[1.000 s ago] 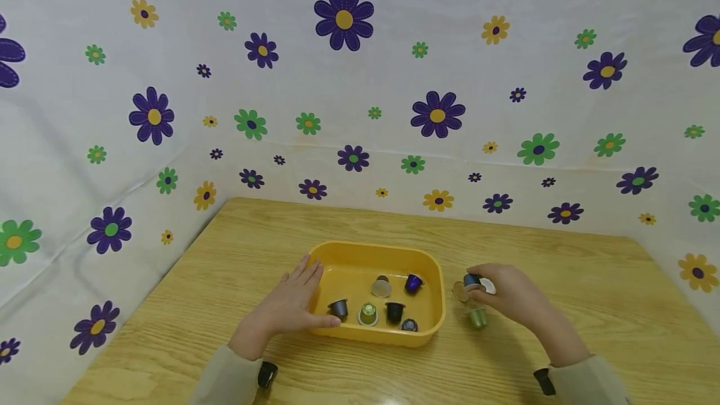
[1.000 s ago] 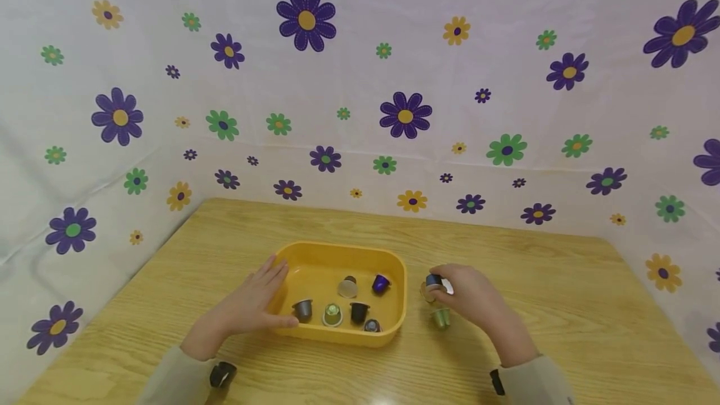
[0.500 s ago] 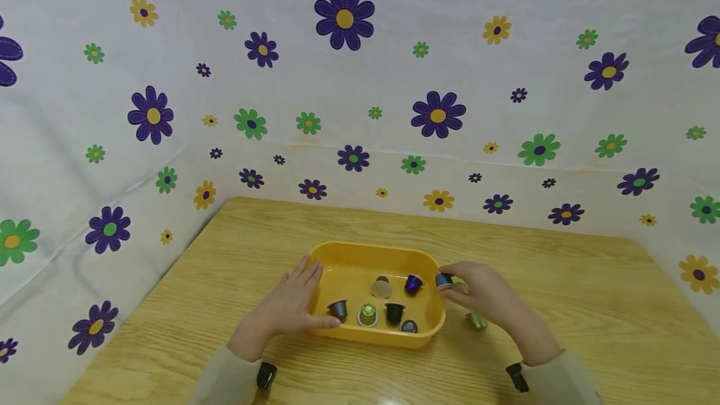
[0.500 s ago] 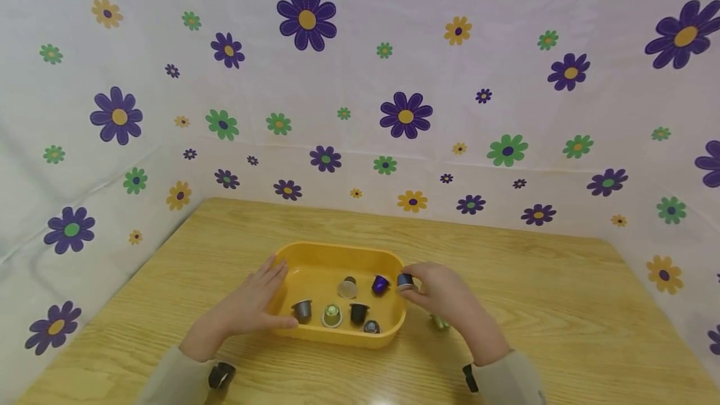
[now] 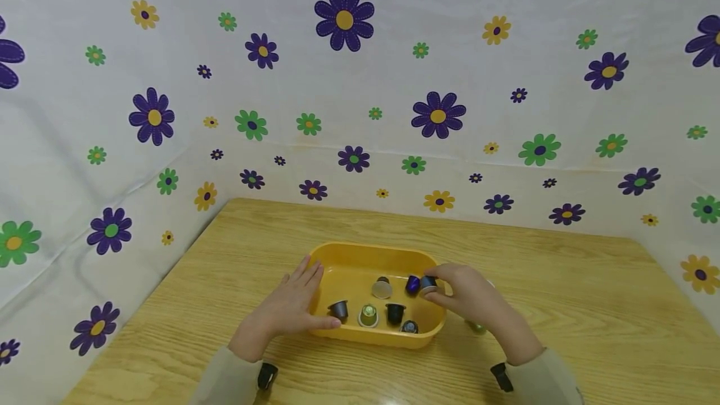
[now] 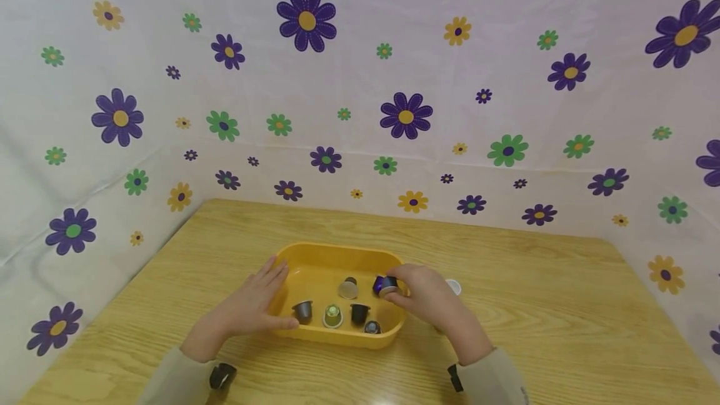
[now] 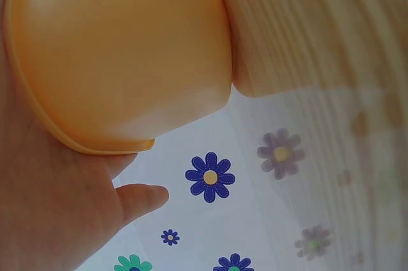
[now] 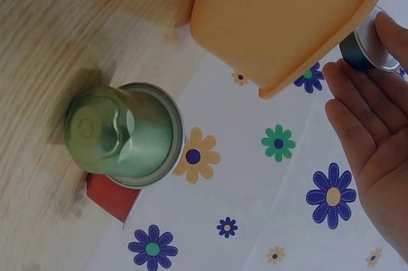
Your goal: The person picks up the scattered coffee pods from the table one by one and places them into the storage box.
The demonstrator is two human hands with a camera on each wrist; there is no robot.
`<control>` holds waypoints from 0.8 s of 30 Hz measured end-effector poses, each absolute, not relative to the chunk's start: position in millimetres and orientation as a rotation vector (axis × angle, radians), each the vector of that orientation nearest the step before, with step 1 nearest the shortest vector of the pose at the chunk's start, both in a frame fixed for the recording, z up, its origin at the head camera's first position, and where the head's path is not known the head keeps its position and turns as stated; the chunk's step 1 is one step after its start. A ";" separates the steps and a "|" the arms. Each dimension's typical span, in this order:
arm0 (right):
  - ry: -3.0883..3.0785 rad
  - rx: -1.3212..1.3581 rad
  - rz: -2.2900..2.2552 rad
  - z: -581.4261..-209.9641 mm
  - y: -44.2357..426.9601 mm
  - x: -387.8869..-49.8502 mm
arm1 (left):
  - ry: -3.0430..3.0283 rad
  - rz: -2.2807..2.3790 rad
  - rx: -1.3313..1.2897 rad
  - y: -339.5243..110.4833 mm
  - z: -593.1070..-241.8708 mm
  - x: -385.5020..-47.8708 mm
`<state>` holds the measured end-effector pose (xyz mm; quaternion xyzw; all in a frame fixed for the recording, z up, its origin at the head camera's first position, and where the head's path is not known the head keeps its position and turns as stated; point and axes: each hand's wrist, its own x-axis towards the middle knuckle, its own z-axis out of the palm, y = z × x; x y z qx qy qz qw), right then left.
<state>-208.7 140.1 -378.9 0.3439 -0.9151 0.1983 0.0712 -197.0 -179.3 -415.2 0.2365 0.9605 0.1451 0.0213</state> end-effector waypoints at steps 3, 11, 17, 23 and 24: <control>-2.750 1.031 0.593 -378.0 138.9 -207.8 | 2.981 0.448 0.740 -179.1 -415.4 -196.9; -2.743 1.047 0.612 -380.0 137.7 -208.9 | 2.973 0.466 0.735 -178.5 -415.1 -195.7; -2.745 1.058 0.640 -383.0 137.5 -210.4 | 2.967 0.474 0.728 -178.6 -414.3 -195.1; -2.754 1.053 0.663 -383.8 136.4 -210.8 | 2.968 0.474 0.727 -178.3 -415.2 -195.3; -2.756 1.051 0.665 -383.9 136.2 -210.8 | 2.967 0.477 0.727 -178.3 -415.2 -195.3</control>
